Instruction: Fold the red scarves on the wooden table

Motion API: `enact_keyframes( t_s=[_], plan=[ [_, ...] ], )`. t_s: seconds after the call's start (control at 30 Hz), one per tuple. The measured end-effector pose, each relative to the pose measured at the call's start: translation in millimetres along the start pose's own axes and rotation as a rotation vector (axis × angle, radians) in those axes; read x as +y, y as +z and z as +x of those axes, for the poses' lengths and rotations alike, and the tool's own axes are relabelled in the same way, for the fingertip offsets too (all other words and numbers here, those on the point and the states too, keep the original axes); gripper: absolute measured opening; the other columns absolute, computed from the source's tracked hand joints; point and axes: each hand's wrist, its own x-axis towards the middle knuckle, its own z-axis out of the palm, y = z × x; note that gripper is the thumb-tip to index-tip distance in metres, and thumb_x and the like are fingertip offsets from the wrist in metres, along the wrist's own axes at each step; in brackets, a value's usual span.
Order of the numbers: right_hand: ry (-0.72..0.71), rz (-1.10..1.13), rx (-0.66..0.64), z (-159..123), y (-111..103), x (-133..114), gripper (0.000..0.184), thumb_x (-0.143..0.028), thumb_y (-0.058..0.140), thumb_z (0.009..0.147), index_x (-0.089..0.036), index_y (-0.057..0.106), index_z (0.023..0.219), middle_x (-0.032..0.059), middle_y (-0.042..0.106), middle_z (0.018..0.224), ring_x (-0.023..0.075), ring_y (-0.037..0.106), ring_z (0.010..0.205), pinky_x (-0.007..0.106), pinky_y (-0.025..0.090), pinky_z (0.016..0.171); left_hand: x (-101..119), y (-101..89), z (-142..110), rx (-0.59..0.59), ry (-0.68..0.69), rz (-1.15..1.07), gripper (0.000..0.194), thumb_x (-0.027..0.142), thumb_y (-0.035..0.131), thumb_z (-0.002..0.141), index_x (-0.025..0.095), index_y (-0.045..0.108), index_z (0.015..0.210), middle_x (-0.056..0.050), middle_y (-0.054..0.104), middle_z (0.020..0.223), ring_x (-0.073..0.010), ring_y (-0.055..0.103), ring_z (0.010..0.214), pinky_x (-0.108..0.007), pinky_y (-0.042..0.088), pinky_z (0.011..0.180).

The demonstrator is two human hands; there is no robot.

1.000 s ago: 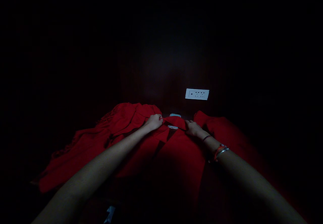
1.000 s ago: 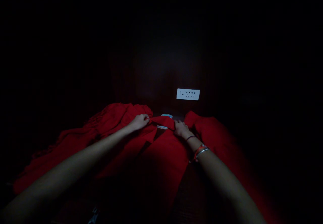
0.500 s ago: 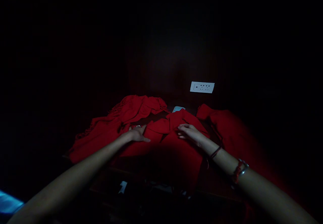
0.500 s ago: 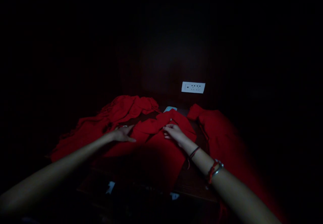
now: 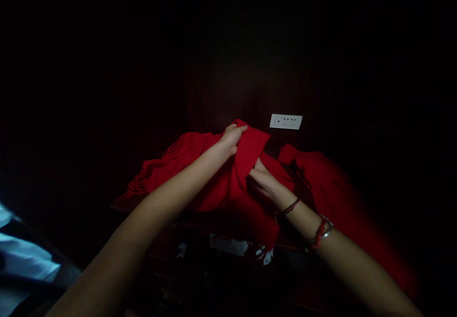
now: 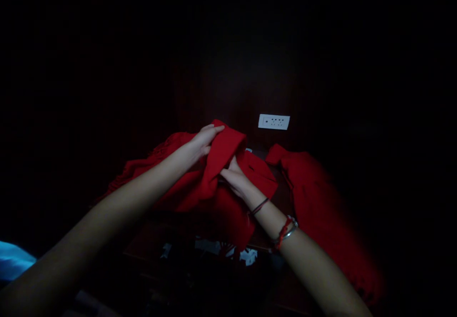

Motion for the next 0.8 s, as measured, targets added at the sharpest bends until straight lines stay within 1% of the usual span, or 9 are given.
enact_keyframes(
  t_s=[0.07, 0.17, 0.23, 0.3, 0.4, 0.47, 0.57, 0.7, 0.8],
  plan=[
    [-0.028, -0.024, 0.137, 8.3, -11.9, -11.2, 0.046, -0.023, 0.049, 0.07, -0.021, 0.039, 0.115, 0.0054, 0.056, 0.098, 0.0151, 0.055, 0.079, 0.025, 0.047, 0.058, 8.1, 9.0, 2.4, -0.12, 0.014, 0.106, 0.028, 0.035, 0.035, 0.083, 0.013, 0.051, 0.092, -0.008, 0.061, 0.084, -0.0149, 0.058, 0.079, -0.028, 0.046, 0.07],
    [0.167, -0.205, 0.286, 15.1, -56.4, -20.2, 0.033, -0.017, 0.037, 0.075, -0.016, 0.045, 0.107, 0.0069, 0.059, 0.089, 0.0145, 0.057, 0.074, 0.024, 0.047, 0.056, -7.0, -12.1, 0.3, -0.157, 0.114, 0.431, 0.043, 0.048, 0.035, 0.078, 0.016, 0.048, 0.103, -0.011, 0.054, 0.107, -0.0202, 0.049, 0.1, -0.033, 0.04, 0.082],
    [0.36, -0.465, 0.237, 10.0, -96.5, -20.2, 0.028, -0.016, 0.033, 0.077, -0.014, 0.049, 0.1, 0.0069, 0.061, 0.083, 0.0131, 0.058, 0.075, 0.022, 0.047, 0.058, -32.9, -40.1, -7.3, -0.163, 0.137, 0.784, 0.057, 0.051, 0.053, 0.064, 0.017, 0.047, 0.109, -0.012, 0.042, 0.121, -0.026, 0.035, 0.114, -0.037, 0.032, 0.089],
    [0.593, -0.886, 0.155, -1.7, -133.1, -16.9, 0.022, -0.017, 0.038, 0.076, -0.014, 0.054, 0.09, 0.0054, 0.062, 0.075, 0.0129, 0.059, 0.07, 0.021, 0.047, 0.056, -64.8, -67.6, -18.9, -0.336, -0.106, 1.084, 0.073, 0.043, 0.07, 0.044, 0.016, 0.049, 0.108, -0.015, 0.04, 0.123, -0.032, 0.033, 0.114, -0.04, 0.031, 0.089],
    [0.694, -1.156, 0.176, -20.6, -162.0, -13.1, 0.015, -0.015, 0.055, 0.064, -0.011, 0.058, 0.078, 0.0105, 0.062, 0.073, 0.0217, 0.06, 0.072, 0.028, 0.047, 0.057, -107.5, -94.8, -33.9, -0.379, -0.145, 1.189, 0.05, 0.027, 0.071, 0.043, 0.018, 0.059, 0.091, -0.013, 0.053, 0.108, -0.0306, 0.047, 0.101, -0.038, 0.037, 0.083],
    [0.529, -1.307, 0.203, -30.0, -157.4, -12.7, 0.02, -0.016, 0.055, 0.065, -0.012, 0.059, 0.084, 0.0127, 0.062, 0.085, 0.0242, 0.057, 0.084, 0.031, 0.045, 0.067, -122.5, -103.1, -36.5, -0.359, -0.084, 1.231, 0.025, 0.021, 0.065, 0.051, 0.019, 0.061, 0.077, -0.008, 0.06, 0.091, -0.0264, 0.053, 0.091, -0.035, 0.04, 0.077],
    [0.128, -1.263, 0.057, -40.6, -117.6, -11.1, 0.043, -0.028, 0.05, 0.073, -0.017, 0.045, 0.114, 0.0106, 0.054, 0.108, 0.0207, 0.05, 0.101, 0.032, 0.039, 0.084, -114.0, -102.8, -29.6, -0.317, -0.047, 1.116, 0.003, 0.013, 0.057, 0.06, 0.015, 0.058, 0.06, -0.003, 0.059, 0.065, -0.0205, 0.056, 0.077, -0.031, 0.041, 0.071],
    [-0.125, -0.779, -0.199, -37.0, -44.5, -11.4, 0.091, -0.04, 0.064, 0.058, -0.02, 0.014, 0.132, 0.0116, 0.031, 0.13, 0.0207, 0.035, 0.115, 0.032, 0.036, 0.09, -47.1, -64.3, -17.4, -0.162, -0.092, 0.457, 0.01, 0.01, 0.05, 0.068, 0.015, 0.056, 0.074, 0.003, 0.053, 0.058, -0.0109, 0.054, 0.062, -0.025, 0.044, 0.063],
    [-0.188, -0.413, 0.063, -8.7, -22.7, -30.4, 0.091, -0.033, 0.062, 0.06, -0.024, 0.007, 0.131, 0.0089, 0.052, 0.107, 0.0161, 0.056, 0.084, 0.029, 0.048, 0.066, 15.9, -11.9, -15.3, -0.199, 0.076, 0.072, 0.016, 0.009, 0.05, 0.07, 0.015, 0.054, 0.085, 0.001, 0.056, 0.069, -0.0075, 0.055, 0.063, -0.023, 0.045, 0.067]
  ],
)
